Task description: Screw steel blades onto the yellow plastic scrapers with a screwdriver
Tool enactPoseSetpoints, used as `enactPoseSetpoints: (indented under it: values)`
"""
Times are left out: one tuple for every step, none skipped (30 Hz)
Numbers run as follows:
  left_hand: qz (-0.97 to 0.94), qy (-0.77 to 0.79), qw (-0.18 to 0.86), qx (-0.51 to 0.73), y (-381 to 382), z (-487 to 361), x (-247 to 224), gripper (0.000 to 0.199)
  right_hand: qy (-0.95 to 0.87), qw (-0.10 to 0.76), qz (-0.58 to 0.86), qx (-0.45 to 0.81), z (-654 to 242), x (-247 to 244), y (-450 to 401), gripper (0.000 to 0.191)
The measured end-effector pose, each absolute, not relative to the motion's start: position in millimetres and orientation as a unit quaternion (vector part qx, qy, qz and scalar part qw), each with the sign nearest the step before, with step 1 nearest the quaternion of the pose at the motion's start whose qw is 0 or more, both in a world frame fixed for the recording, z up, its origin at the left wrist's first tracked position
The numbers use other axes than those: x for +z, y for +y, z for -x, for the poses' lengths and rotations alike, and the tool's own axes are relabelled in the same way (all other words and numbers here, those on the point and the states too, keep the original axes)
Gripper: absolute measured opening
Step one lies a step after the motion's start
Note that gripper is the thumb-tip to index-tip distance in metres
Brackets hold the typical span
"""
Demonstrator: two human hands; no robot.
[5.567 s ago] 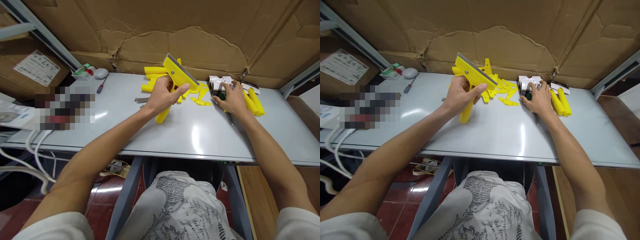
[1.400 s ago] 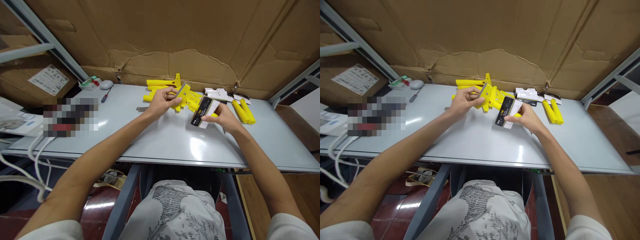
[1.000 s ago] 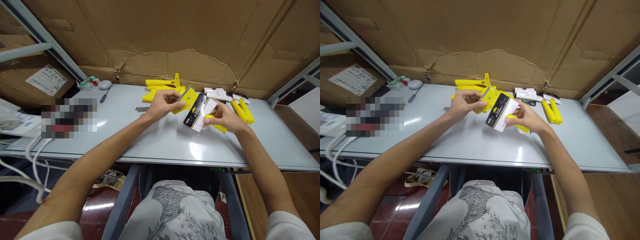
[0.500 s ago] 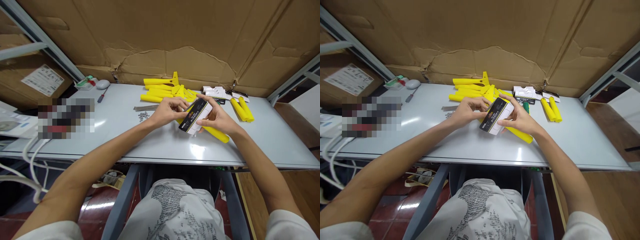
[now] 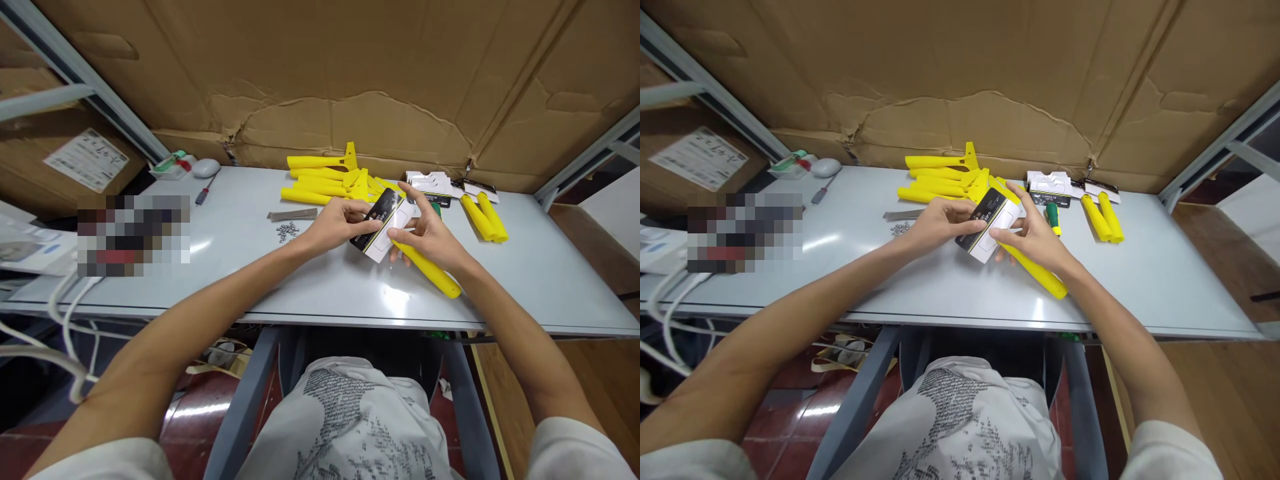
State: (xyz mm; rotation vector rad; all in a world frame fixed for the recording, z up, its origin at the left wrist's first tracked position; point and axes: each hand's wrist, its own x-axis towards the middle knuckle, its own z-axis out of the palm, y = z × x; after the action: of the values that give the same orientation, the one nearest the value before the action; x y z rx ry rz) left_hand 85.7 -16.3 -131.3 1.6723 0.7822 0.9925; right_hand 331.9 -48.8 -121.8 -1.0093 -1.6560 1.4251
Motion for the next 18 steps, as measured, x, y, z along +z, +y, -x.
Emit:
enactPoseSetpoints:
  values:
    - [-0.672, 0.338, 0.509, 0.418, -13.1, -83.8, -132.4, 0.050, -0.654, 0.353, 0.388, 0.546, -333.5, -123.2, -48.3, 0.145]
    - [-0.654, 0.347, 0.518, 0.429, -9.6, -82.0, -133.6, 0.050, -0.668, 0.347, 0.385, 0.534, -335.3, -124.9, -47.6, 0.144]
    - [-0.636, 0.350, 0.526, 0.442, -5.9, -80.3, -134.8, 0.051, -0.686, 0.341, 0.385, 0.515, -336.9, -126.9, -46.8, 0.139]
    - [-0.622, 0.351, 0.533, 0.454, -2.2, -78.9, -136.0, 0.053, -0.710, 0.334, 0.386, 0.484, -338.2, -129.2, -45.9, 0.129]
    - [-0.611, 0.351, 0.537, 0.464, 1.3, -77.6, -137.3, 0.056, -0.741, 0.328, 0.389, 0.438, -338.7, -131.5, -45.2, 0.114]
    - [-0.604, 0.351, 0.538, 0.471, 4.4, -76.6, -138.5, 0.061, -0.776, 0.322, 0.388, 0.379, -338.5, -133.8, -44.5, 0.096]
    - [-0.599, 0.352, 0.539, 0.475, 6.8, -75.7, -139.6, 0.067, -0.809, 0.316, 0.383, 0.314, -337.4, -135.6, -44.1, 0.078]
    - [-0.597, 0.354, 0.539, 0.477, 8.6, -75.1, -140.4, 0.072, -0.837, 0.310, 0.374, 0.253, -335.8, -136.9, -43.9, 0.063]
    - [-0.596, 0.355, 0.540, 0.477, 9.7, -74.6, -140.9, 0.077, -0.856, 0.306, 0.364, 0.205, -334.1, -137.4, -43.7, 0.053]
    - [-0.595, 0.354, 0.541, 0.478, 10.2, -74.1, -141.1, 0.078, -0.867, 0.303, 0.356, 0.176, -333.0, -136.9, -43.3, 0.049]
    - [-0.597, 0.351, 0.541, 0.477, 10.3, -73.7, -140.8, 0.077, -0.869, 0.302, 0.356, 0.163, -333.4, -135.3, -42.3, 0.048]
    - [-0.600, 0.350, 0.539, 0.476, 10.2, -73.2, -140.2, 0.076, -0.865, 0.307, 0.364, 0.160, -336.2, -132.7, -40.3, 0.048]
    - [-0.603, 0.350, 0.536, 0.476, 10.2, -72.7, -139.4, 0.074, -0.852, 0.320, 0.381, 0.163, -342.4, -129.4, -36.8, 0.049]
    - [-0.604, 0.351, 0.533, 0.477, 10.3, -72.0, -138.7, 0.072, -0.833, 0.339, 0.405, 0.165, -352.7, -125.6, -31.6, 0.050]
    - [-0.604, 0.353, 0.531, 0.478, 10.7, -71.3, -138.2, 0.068, -0.806, 0.363, 0.435, 0.171, -367.2, -121.8, -24.5, 0.051]
    - [-0.600, 0.359, 0.530, 0.479, 11.5, -70.5, -138.0, 0.064, -0.767, 0.401, 0.469, 0.174, -386.0, -118.5, -15.6, 0.052]
    - [-0.595, 0.367, 0.530, 0.480, 12.6, -69.9, -138.2, 0.060, -0.725, 0.434, 0.507, 0.168, -408.2, -115.9, -5.4, 0.054]
    - [-0.589, 0.377, 0.531, 0.479, 13.9, -69.4, -138.8, 0.056, -0.692, 0.455, 0.540, 0.152, -432.8, -114.3, 5.6, 0.056]
